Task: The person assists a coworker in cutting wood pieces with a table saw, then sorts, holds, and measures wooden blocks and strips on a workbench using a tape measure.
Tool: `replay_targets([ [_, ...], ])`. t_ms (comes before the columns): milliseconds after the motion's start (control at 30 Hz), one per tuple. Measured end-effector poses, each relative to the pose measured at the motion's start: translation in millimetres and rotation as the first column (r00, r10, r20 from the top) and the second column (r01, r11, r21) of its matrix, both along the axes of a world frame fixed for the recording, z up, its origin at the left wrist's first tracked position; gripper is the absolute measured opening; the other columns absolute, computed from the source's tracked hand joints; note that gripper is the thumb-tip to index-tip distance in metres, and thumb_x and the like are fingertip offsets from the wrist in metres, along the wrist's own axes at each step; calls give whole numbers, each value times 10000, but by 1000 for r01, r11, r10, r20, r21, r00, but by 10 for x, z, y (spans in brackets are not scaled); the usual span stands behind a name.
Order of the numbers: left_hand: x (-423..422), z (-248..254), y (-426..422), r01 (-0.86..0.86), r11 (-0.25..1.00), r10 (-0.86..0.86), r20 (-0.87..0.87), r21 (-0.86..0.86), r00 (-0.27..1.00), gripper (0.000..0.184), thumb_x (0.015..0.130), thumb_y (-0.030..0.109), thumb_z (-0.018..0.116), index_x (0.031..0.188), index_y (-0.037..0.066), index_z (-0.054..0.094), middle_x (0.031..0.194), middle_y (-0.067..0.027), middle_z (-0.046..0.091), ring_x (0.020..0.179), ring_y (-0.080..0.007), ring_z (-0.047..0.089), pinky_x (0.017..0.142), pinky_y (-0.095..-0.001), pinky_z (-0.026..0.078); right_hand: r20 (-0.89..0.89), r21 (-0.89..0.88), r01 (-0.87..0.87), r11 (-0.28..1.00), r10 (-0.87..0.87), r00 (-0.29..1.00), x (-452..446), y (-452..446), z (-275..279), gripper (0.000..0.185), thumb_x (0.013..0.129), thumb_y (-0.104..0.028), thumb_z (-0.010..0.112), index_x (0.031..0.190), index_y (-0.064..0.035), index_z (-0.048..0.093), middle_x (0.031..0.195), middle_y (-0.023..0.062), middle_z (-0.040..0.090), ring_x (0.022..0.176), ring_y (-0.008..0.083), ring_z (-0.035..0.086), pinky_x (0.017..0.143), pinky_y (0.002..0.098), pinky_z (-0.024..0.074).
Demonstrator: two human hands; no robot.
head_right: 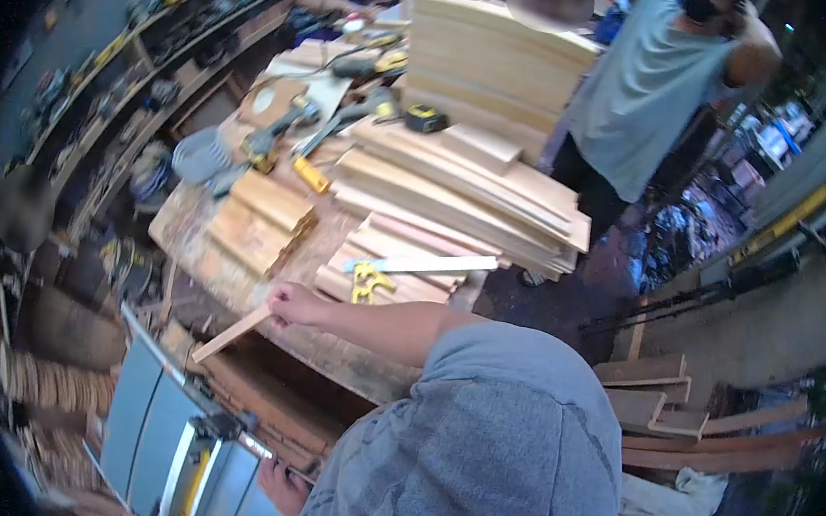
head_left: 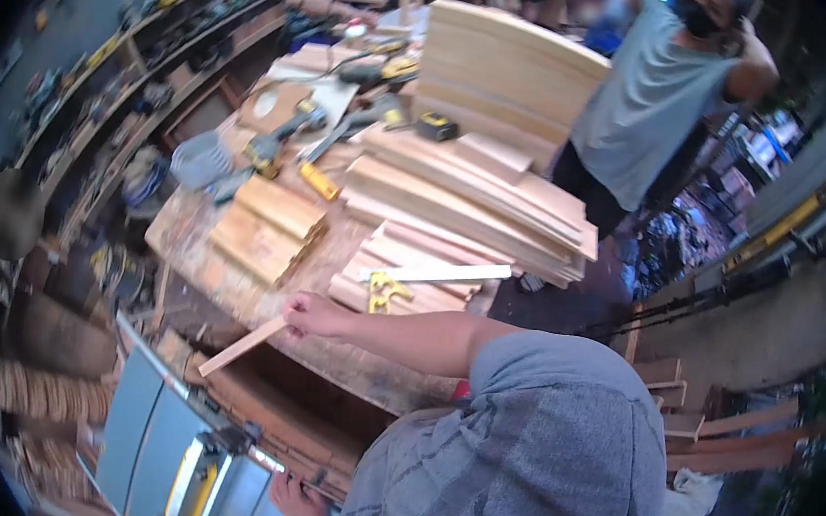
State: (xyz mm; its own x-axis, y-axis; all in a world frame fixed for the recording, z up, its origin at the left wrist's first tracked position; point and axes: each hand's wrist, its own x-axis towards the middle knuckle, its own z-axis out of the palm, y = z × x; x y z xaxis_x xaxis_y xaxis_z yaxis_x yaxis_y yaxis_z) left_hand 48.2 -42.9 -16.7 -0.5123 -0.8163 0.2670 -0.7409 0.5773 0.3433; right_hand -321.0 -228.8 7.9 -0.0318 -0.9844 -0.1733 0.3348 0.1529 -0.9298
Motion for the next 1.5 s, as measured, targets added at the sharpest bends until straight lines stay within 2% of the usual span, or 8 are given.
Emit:
replay_targets([
  [100, -192, -105, -172, -10, 1000, 10, -88, 0, 996, 386, 691, -21, 535, 1072, 17, 583, 1247, -196, 552, 1182, -391, 498, 1034, -498, 372, 29, 16, 83, 996, -83, 996, -468, 708, 193, 118, 957, -118, 596, 974, -28, 521, 815, 98, 625, 711, 154, 649, 623, 270, 524],
  [200, -1060, -15, -270, 119, 867, 286, -678, 484, 677, 328, 927, 44, 492, 1242, -41, 525, 1278, -177, 540, 1194, -278, 523, 1016, -374, 430, -13, 29, 177, 984, -177, 984, -625, 1396, 312, 127, 956, -119, 603, 990, -23, 527, 844, 97, 636, 725, 156, 655, 627, 270, 519],
  [433, -2868, 734, -493, 720, 433, 628, -754, 542, 190, 555, 986, 182, 550, 1458, 26, 305, 1274, -170, 527, 1081, -229, 568, 931, -366, 478, -71, -21, 384, 923, -385, 920, -555, 2203, 771, 157, 941, -94, 627, 1002, 5, 523, 959, 102, 621, 842, 167, 690, 715, 274, 583],
  [733, -3920, 981, -223, 685, 415, 555, -763, 598, 330, 488, 954, 105, 584, 1394, 53, 380, 1079, -125, 596, 922, -205, 621, 803, -352, 556, -334, -206, 200, 958, -261, 905, -1543, 2736, 940, 266, 948, -177, 627, 1092, 27, 537, 1002, 68, 614, 927, 151, 652, 763, 294, 563],
  [867, -4697, 1128, -64, 680, 442, 564, -771, 585, 296, 507, 981, 101, 536, 1438, 13, 335, 1115, -125, 586, 986, -242, 624, 841, -411, 572, -696, -586, -77, 807, -452, 558, -2463, 3060, 859, 494, 876, -161, 653, 1340, -79, 504, 1194, 171, 534, 1009, 257, 592, 872, 371, 503],
  [1033, -5796, 1434, 156, 704, 451, 552, -791, 549, 263, 235, 982, 142, 558, 1185, 43, 492, 1093, -97, 609, 1008, -234, 621, 892, -405, 552, -636, -452, -176, 875, -178, 751, -3495, 3389, 1106, 546, 864, -195, 603, 1384, -96, 473, 991, 164, 625, 887, 295, 619, 794, 390, 505],
  [1200, -6326, 1559, 228, 665, 466, 528, -787, 584, 320, 222, 952, 198, 623, 1083, 40, 541, 997, -90, 633, 917, -188, 625, 844, -351, 517, -790, -228, -297, 927, 2, 614, -4081, 3757, 1789, 696, 898, -149, 564, 1532, -163, 276, 845, 111, 624, 718, 214, 589, 707, 337, 491],
  [1500, -6643, 1551, 370, 632, 472, 561, -762, 615, 323, 449, 957, 231, 599, 1308, -22, 478, 1058, -139, 624, 970, -207, 621, 868, -335, 519, -907, -151, -385, 911, 27, 420, -4474, 3784, 1861, 703, 884, -142, 535, 1533, -169, 266, 803, 219, 622, 712, 344, 614, 718, 427, 481],
])
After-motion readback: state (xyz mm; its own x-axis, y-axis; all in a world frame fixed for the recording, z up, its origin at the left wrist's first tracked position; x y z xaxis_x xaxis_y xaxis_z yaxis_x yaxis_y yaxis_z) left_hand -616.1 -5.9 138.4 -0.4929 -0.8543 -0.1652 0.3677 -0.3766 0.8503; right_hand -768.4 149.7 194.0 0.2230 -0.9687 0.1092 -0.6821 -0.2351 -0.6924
